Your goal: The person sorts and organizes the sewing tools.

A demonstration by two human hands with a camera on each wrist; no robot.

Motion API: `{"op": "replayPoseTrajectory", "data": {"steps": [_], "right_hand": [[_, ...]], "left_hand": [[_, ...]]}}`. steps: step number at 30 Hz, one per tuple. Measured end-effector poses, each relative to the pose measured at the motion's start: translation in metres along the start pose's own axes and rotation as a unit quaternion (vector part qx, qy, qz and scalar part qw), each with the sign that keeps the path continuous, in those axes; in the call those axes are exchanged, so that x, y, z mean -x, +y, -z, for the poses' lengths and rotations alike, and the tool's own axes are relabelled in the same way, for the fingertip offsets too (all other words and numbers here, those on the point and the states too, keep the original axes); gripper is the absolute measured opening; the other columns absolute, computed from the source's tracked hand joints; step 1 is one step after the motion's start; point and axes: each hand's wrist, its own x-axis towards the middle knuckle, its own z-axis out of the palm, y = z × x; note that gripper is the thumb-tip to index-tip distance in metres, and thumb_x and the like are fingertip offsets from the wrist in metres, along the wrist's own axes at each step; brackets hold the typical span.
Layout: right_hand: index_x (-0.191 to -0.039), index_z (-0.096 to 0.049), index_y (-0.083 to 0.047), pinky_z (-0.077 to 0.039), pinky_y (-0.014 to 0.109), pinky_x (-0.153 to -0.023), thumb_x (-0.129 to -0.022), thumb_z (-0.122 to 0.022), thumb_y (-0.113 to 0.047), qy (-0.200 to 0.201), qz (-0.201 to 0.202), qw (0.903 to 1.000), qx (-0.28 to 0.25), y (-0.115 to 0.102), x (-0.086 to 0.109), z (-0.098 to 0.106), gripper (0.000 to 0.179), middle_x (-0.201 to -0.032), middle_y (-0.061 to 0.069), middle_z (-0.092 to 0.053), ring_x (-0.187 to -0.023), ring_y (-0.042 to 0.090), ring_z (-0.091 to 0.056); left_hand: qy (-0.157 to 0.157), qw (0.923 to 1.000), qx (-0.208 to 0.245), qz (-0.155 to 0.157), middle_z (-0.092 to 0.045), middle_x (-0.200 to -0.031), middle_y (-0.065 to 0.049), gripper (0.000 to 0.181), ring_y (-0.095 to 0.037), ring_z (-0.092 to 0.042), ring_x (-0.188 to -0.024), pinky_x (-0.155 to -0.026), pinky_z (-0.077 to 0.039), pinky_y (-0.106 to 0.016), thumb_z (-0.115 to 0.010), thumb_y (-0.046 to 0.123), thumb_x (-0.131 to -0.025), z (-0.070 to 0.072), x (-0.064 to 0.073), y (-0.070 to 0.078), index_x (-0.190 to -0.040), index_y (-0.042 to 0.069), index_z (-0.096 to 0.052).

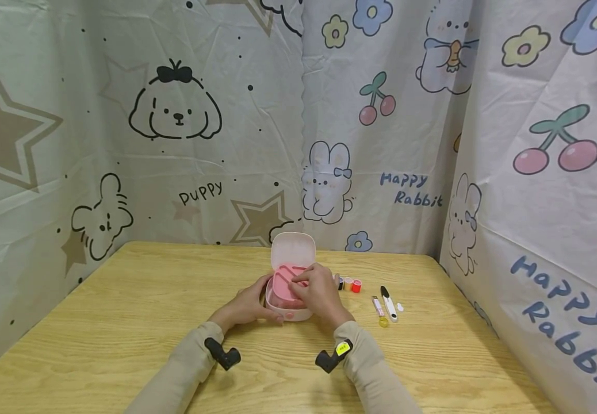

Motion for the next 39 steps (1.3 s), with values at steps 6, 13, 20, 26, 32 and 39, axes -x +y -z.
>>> {"op": "replayPoseTrajectory", "data": {"steps": [6,13,20,26,32,39], "right_hand": [[-0.094,-0.085,-0.010,-0.033,0.055,-0.090,-0.086,-0.087,-0.022,-0.001,0.000,1.0000,-0.003,0.003,-0.001,0.002,0.014,-0.092,-0.002,-0.062,-0.091,0.021,-0.055],[-0.091,-0.085,-0.010,-0.034,0.049,-0.086,-0.085,-0.088,-0.020,0.006,0.001,1.0000,-0.004,0.007,0.003,0.007,0.013,-0.093,0.000,-0.063,-0.090,0.021,-0.056],[-0.092,-0.084,-0.008,-0.036,0.042,-0.081,-0.085,-0.087,-0.018,0.000,0.002,1.0000,-0.006,0.014,0.007,0.014,0.013,-0.092,0.001,-0.063,-0.088,0.022,-0.055],[-0.092,-0.085,-0.008,-0.036,0.043,-0.082,-0.085,-0.088,-0.019,0.002,0.007,0.9999,0.012,0.019,0.010,0.018,0.013,-0.092,0.001,-0.063,-0.089,0.023,-0.056],[-0.092,-0.085,-0.008,-0.042,0.041,-0.081,-0.085,-0.088,-0.019,0.002,0.012,0.9997,0.021,0.024,0.011,0.020,0.013,-0.093,0.003,-0.064,-0.089,0.023,-0.056],[-0.090,-0.084,-0.006,-0.044,0.042,-0.081,-0.084,-0.088,-0.016,0.011,0.020,0.9995,0.020,0.027,0.013,0.023,0.012,-0.093,0.004,-0.064,-0.089,0.024,-0.057]], "left_hand": [[0.000,1.0000,0.003,0.005,-0.047,-0.157,-0.001,0.118,-0.027,-0.044,-0.140,-0.114,-0.018,-0.063,-0.097,0.046,-0.068,0.000,0.000,0.000,-0.162,0.019,-0.031],[-0.002,1.0000,0.008,0.002,-0.047,-0.156,0.000,0.115,-0.024,-0.044,-0.139,-0.114,-0.018,-0.061,-0.098,0.043,-0.068,0.000,0.000,0.000,-0.160,0.018,-0.033],[-0.003,0.9999,0.017,0.000,-0.049,-0.155,-0.005,0.114,-0.029,-0.045,-0.137,-0.112,-0.018,-0.063,-0.098,0.039,-0.069,0.000,-0.001,0.000,-0.160,0.014,-0.033],[0.001,0.9999,0.010,0.001,-0.049,-0.155,-0.005,0.114,-0.030,-0.045,-0.137,-0.113,-0.020,-0.063,-0.098,0.039,-0.070,-0.001,-0.001,-0.001,-0.160,0.013,-0.033],[0.000,1.0000,0.004,0.002,-0.048,-0.156,-0.005,0.116,-0.030,-0.046,-0.136,-0.112,-0.021,-0.063,-0.098,0.041,-0.069,-0.001,-0.001,-0.003,-0.160,0.015,-0.032],[-0.003,0.9999,0.009,0.005,-0.047,-0.156,-0.002,0.117,-0.028,-0.045,-0.137,-0.113,-0.020,-0.062,-0.098,0.042,-0.068,-0.001,-0.001,-0.003,-0.161,0.017,-0.031]]}}
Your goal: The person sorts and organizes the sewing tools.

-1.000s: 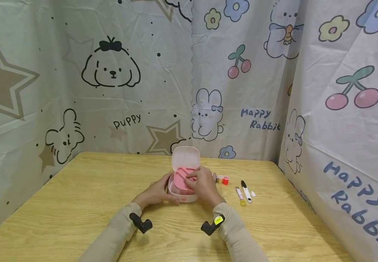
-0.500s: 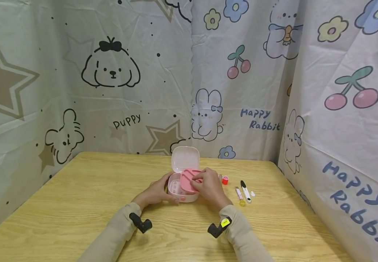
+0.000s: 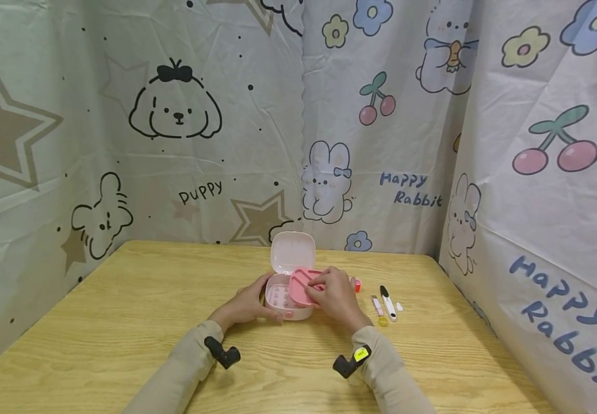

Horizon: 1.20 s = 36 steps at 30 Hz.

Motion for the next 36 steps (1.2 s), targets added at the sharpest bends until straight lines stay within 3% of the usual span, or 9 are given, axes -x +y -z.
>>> {"op": "replayPoseTrajectory", "data": {"steps": [7,13,29,36], "right_hand": [[-0.091,-0.084,-0.009,-0.037,0.047,-0.086,-0.084,-0.088,-0.021,0.001,-0.017,0.9998,0.011,0.002,0.003,0.003,0.015,-0.095,0.003,-0.064,-0.093,0.025,-0.057],[-0.088,-0.084,-0.009,-0.037,0.047,-0.082,-0.084,-0.088,-0.018,0.002,-0.002,0.9999,0.010,0.005,0.006,0.005,0.011,-0.093,0.003,-0.065,-0.093,0.025,-0.058],[-0.092,-0.084,-0.009,-0.039,0.048,-0.086,-0.085,-0.087,-0.021,-0.005,-0.009,0.9997,0.024,0.016,0.010,0.013,0.014,-0.097,0.004,-0.066,-0.095,0.026,-0.059],[-0.094,-0.084,-0.009,-0.039,0.051,-0.090,-0.087,-0.086,-0.021,-0.015,-0.025,0.9993,0.025,0.018,0.013,0.018,0.014,-0.098,0.004,-0.066,-0.096,0.027,-0.058]], "left_hand": [[0.001,0.9999,0.014,-0.001,-0.049,-0.154,-0.003,0.117,-0.027,-0.048,-0.132,-0.112,-0.025,-0.060,-0.099,0.038,-0.067,0.000,0.000,0.000,-0.161,0.016,-0.032],[0.003,0.9998,0.020,0.003,-0.050,-0.153,-0.005,0.118,-0.027,-0.049,-0.131,-0.112,-0.030,-0.058,-0.100,0.038,-0.067,0.001,0.001,0.001,-0.160,0.016,-0.032],[0.001,0.9998,0.018,0.002,-0.046,-0.157,-0.003,0.119,-0.028,-0.044,-0.137,-0.115,-0.023,-0.060,-0.100,0.037,-0.066,0.000,0.000,0.000,-0.161,0.017,-0.031],[0.005,1.0000,-0.001,-0.008,-0.047,-0.156,-0.007,0.116,-0.031,-0.046,-0.137,-0.111,-0.022,-0.061,-0.098,0.039,-0.069,0.000,-0.001,0.000,-0.160,0.012,-0.032]]}}
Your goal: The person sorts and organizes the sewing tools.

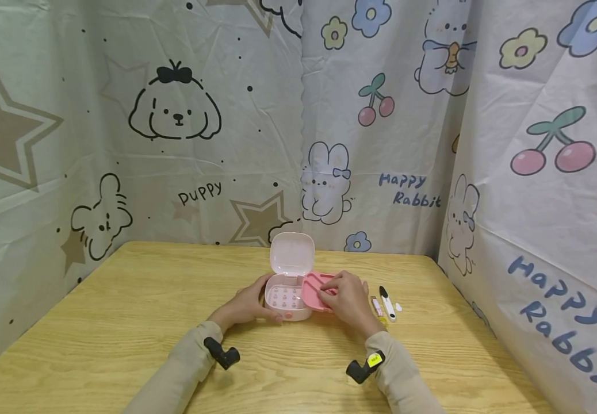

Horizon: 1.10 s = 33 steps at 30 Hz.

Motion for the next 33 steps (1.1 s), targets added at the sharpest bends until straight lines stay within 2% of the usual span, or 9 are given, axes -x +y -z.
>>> {"op": "replayPoseTrajectory", "data": {"steps": [9,16,28,33], "right_hand": [[-0.093,-0.084,-0.006,-0.045,0.045,-0.083,-0.086,-0.087,-0.018,0.010,0.005,0.9999,0.004,0.006,0.004,0.005,0.014,-0.096,0.007,-0.066,-0.092,0.027,-0.059],[-0.095,-0.084,-0.007,-0.047,0.045,-0.084,-0.087,-0.086,-0.018,0.004,-0.004,0.9999,0.010,0.011,0.003,0.007,0.014,-0.099,0.008,-0.066,-0.094,0.027,-0.059],[-0.096,-0.084,-0.009,-0.047,0.050,-0.091,-0.088,-0.085,-0.023,-0.008,-0.012,0.9997,0.021,0.017,0.008,0.011,0.016,-0.104,0.010,-0.068,-0.100,0.031,-0.060],[-0.094,-0.084,-0.009,-0.047,0.047,-0.086,-0.086,-0.085,-0.021,-0.001,-0.002,0.9996,0.027,0.019,0.008,0.013,0.015,-0.099,0.008,-0.067,-0.095,0.029,-0.060]], "left_hand": [[0.000,0.9998,0.017,0.008,-0.046,-0.158,-0.007,0.116,-0.032,-0.044,-0.138,-0.112,-0.020,-0.063,-0.099,0.036,-0.069,0.000,0.002,0.002,-0.160,0.012,-0.032],[-0.001,0.9996,0.026,0.008,-0.047,-0.157,-0.006,0.115,-0.032,-0.043,-0.139,-0.112,-0.018,-0.064,-0.099,0.035,-0.069,-0.001,0.003,0.003,-0.160,0.011,-0.033],[0.000,0.9999,0.015,0.004,-0.049,-0.155,-0.007,0.116,-0.033,-0.045,-0.138,-0.111,-0.019,-0.062,-0.099,0.037,-0.068,0.001,0.003,0.004,-0.160,0.011,-0.033],[0.002,0.9999,0.014,0.003,-0.049,-0.155,-0.006,0.116,-0.032,-0.045,-0.138,-0.112,-0.020,-0.062,-0.099,0.037,-0.068,0.001,0.003,0.004,-0.160,0.011,-0.033]]}}
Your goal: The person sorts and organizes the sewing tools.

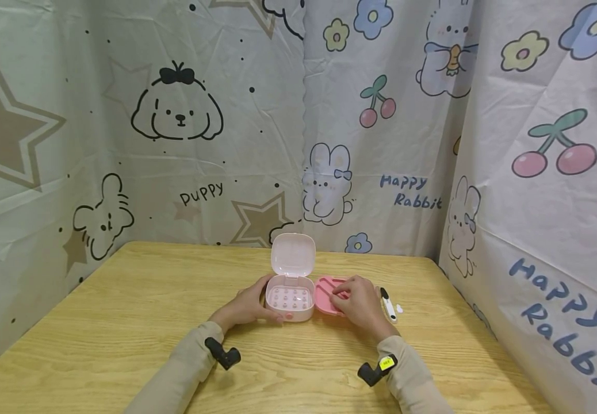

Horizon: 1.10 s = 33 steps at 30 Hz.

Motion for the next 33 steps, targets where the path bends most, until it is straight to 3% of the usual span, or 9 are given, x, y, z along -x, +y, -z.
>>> {"op": "replayPoseTrajectory", "data": {"steps": [13,20,33], "right_hand": [[-0.090,-0.084,-0.010,-0.045,0.048,-0.081,-0.084,-0.084,-0.019,-0.006,0.014,0.9997,0.017,0.007,0.001,0.004,0.011,-0.092,0.005,-0.066,-0.089,0.025,-0.060],[-0.089,-0.084,-0.012,-0.043,0.040,-0.074,-0.083,-0.084,-0.019,-0.022,0.012,0.9995,0.019,0.013,0.001,0.000,0.009,-0.089,0.003,-0.066,-0.081,0.019,-0.056],[-0.088,-0.084,-0.015,-0.039,0.036,-0.069,-0.084,-0.084,-0.021,-0.039,0.000,0.9990,0.022,0.020,0.003,-0.008,0.008,-0.087,0.000,-0.064,-0.078,0.018,-0.052]], "left_hand": [[0.000,1.0000,-0.003,-0.005,-0.051,-0.152,-0.006,0.113,-0.031,-0.047,-0.136,-0.111,-0.021,-0.061,-0.099,0.036,-0.068,0.001,0.001,0.002,-0.158,0.011,-0.035],[0.003,1.0000,0.000,-0.002,-0.051,-0.153,-0.007,0.114,-0.031,-0.047,-0.136,-0.111,-0.020,-0.062,-0.100,0.035,-0.067,0.001,0.001,0.000,-0.158,0.011,-0.035],[0.002,1.0000,0.000,-0.002,-0.049,-0.154,-0.006,0.115,-0.030,-0.046,-0.136,-0.111,-0.019,-0.062,-0.099,0.035,-0.068,0.000,0.000,0.002,-0.159,0.013,-0.034]]}}
